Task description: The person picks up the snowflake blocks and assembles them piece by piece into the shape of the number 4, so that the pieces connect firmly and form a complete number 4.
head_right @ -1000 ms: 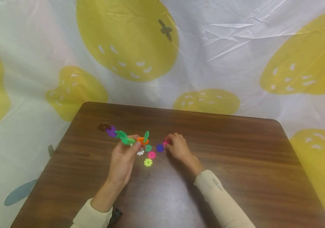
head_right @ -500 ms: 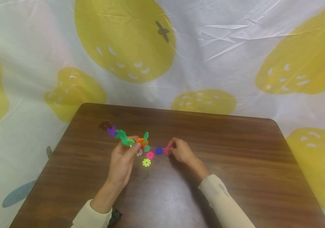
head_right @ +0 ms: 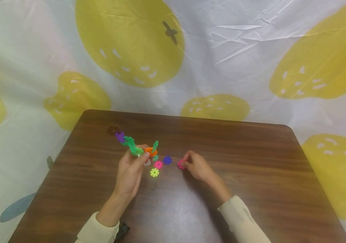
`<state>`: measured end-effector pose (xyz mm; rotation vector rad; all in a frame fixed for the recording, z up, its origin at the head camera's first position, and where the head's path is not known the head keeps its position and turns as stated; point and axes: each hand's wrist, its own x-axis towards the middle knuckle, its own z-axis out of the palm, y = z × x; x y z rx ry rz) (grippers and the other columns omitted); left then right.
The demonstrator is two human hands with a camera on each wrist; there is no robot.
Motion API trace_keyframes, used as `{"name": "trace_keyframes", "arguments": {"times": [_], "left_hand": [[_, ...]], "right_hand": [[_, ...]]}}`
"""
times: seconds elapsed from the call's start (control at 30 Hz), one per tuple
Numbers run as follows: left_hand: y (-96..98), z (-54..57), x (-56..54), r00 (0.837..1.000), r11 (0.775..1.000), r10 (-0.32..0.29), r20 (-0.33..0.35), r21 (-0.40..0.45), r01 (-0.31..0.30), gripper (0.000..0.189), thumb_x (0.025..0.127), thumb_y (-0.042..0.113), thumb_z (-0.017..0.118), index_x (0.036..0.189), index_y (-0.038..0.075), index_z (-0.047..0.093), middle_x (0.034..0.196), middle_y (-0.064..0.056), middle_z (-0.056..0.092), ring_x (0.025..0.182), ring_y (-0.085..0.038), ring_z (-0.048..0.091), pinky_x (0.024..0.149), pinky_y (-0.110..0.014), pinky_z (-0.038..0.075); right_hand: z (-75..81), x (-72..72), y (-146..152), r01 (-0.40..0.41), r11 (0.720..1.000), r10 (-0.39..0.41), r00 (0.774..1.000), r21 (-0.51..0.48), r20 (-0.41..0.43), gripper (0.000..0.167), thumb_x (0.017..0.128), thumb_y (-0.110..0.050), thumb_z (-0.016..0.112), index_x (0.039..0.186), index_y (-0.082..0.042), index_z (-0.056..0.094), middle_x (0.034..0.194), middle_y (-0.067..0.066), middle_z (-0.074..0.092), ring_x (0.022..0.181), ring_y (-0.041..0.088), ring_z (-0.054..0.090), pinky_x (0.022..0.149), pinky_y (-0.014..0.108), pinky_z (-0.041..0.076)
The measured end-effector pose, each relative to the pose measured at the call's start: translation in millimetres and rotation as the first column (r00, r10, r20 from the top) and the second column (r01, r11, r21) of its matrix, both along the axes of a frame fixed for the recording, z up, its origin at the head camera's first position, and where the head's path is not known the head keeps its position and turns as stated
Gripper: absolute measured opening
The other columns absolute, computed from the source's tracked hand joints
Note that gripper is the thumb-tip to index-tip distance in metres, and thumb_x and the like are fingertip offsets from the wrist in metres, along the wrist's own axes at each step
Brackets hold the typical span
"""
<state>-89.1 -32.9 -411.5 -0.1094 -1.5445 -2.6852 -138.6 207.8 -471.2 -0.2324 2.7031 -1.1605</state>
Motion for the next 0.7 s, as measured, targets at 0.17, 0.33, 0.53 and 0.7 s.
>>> {"name": "trace_keyframes", "arguments": {"times": [0.17,0.33,0.53,0.7], "left_hand": [[0.1,-0.4,-0.5,1.0,1.0,-0.003,-0.003,-0.008,0.003,0.02,0.094,-0.005,0.062,0.104,0.012,0.066,0.1,0.002,0.066,0.094,-0.011,0.065,0.086,-0.022,0.054],[0.0,0.5,0.3,1.0,1.0,-0.013,-0.02,-0.002,0.013,0.02,0.093,-0.005,0.065,0.102,0.013,0.068,0.101,0.002,0.068,0.097,-0.012,0.066,0.089,-0.024,0.056],[0.8,-0.6,0.4,1.0,1.0,-0.005,-0.01,-0.023,0.005,0.02,0.093,-0.004,0.066,0.1,0.014,0.071,0.095,0.005,0.072,0.092,-0.01,0.067,0.082,-0.021,0.055],[2.1,-2.7,0.1,1.0,0.999,0.0,-0.001,-0.035,0.0,0.021,0.092,-0.004,0.068,0.098,0.016,0.072,0.095,0.005,0.07,0.091,-0.01,0.066,0.079,-0.021,0.053]], "right_hand": [[12.6,10.4,0.2,0.032,0.998,-0.033,0.999,-0.059,-0.01,0.012,0.099,-0.014,0.068,0.098,-0.006,0.059,0.085,0.01,0.073,0.076,0.02,0.064,0.066,0.025,0.05],[33.1,20.3,-4.4,0.056,0.991,-0.066,0.994,-0.118,-0.085,0.013,0.099,-0.015,0.068,0.099,-0.007,0.059,0.081,0.007,0.069,0.071,0.017,0.062,0.061,0.023,0.049],[59.5,30.7,-11.5,0.039,0.993,-0.064,0.971,-0.108,-0.231,0.011,0.101,-0.018,0.068,0.101,-0.012,0.059,0.082,0.002,0.067,0.072,0.011,0.064,0.061,0.024,0.052],[81.3,39.6,-20.1,0.037,0.994,-0.07,0.934,-0.1,-0.35,0.012,0.1,-0.017,0.068,0.103,-0.013,0.058,0.084,0.002,0.069,0.069,0.01,0.064,0.061,0.024,0.054]]}}
